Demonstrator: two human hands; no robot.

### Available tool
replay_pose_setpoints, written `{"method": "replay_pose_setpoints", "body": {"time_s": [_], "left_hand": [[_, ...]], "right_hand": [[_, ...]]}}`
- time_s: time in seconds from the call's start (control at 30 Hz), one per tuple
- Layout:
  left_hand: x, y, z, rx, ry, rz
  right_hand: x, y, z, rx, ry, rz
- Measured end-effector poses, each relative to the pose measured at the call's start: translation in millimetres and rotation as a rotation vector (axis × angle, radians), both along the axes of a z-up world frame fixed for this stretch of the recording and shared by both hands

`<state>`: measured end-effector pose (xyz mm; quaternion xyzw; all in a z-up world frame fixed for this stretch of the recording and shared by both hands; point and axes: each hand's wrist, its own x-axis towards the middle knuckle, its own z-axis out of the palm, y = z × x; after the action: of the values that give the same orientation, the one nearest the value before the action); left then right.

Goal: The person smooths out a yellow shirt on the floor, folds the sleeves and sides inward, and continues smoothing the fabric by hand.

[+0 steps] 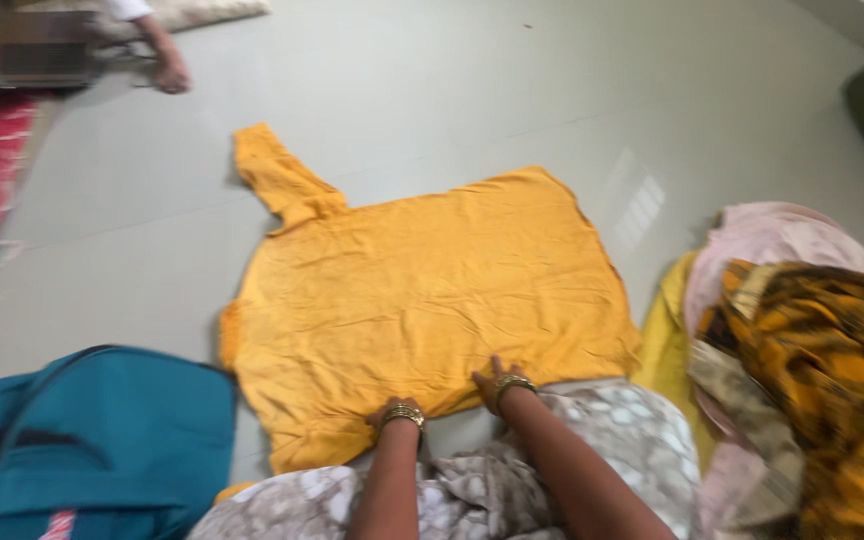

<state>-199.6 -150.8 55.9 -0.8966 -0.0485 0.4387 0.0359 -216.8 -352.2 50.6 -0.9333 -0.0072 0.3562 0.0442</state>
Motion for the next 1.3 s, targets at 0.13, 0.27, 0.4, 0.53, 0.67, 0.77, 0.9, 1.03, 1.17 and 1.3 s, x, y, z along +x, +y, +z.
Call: {"method": "replay_pose_setpoints", "body": {"time_s": [0.13, 0.27, 0.4, 0.53, 0.67, 0.77, 0.9, 1.03, 1.17, 1.3], "left_hand": [[-13.0, -3.9, -7.4, 0.04, -0.138, 0.118], [-19.6, 13.8, 20.8, 0.012, -0.125, 0.231], [-28.6, 35.3, 23.5, -0.004, -0.103, 0.26], [-28.1, 50.9, -1.2, 0.029, -0.048, 0.281], [-28.0, 69.6, -29.6, 0.055, -0.037, 0.312], [-23.3, 78.9, -52.2, 0.072, -0.047, 0.332], [-0.5, 89.9, -73.3, 0.141, -0.161, 0.331], [18.6, 87.0, -84.5, 0.21, -0.315, 0.231], [31.4, 89.7, -89.9, 0.072, -0.45, 0.109], [-7.8, 99.1, -104.4, -0.677, -1.51, 0.041]], "right_hand": [[-5.8, -13.2, -2.5, 0.004, -0.046, 0.026], [-3.1, -51.4, -12.2, -0.024, 0.133, 0.161], [20.4, -116.3, -56.4, -0.02, 0.042, 0.192], [20.1, -168.4, -50.6, -0.041, 0.046, -0.042], [13.7, -203.1, -13.1, -0.079, 0.035, -0.438], [9.7, -213.9, -7.0, -0.11, 0.028, -0.673], [20.1, -195.3, -30.7, -0.194, -0.199, -0.826], [30.4, -129.0, -36.6, -0.006, -0.256, -0.062], [31.3, -133.1, -18.7, 0.096, -0.096, -0.067], [42.4, -208.1, -43.8, 0.025, -0.214, -0.605]]}}
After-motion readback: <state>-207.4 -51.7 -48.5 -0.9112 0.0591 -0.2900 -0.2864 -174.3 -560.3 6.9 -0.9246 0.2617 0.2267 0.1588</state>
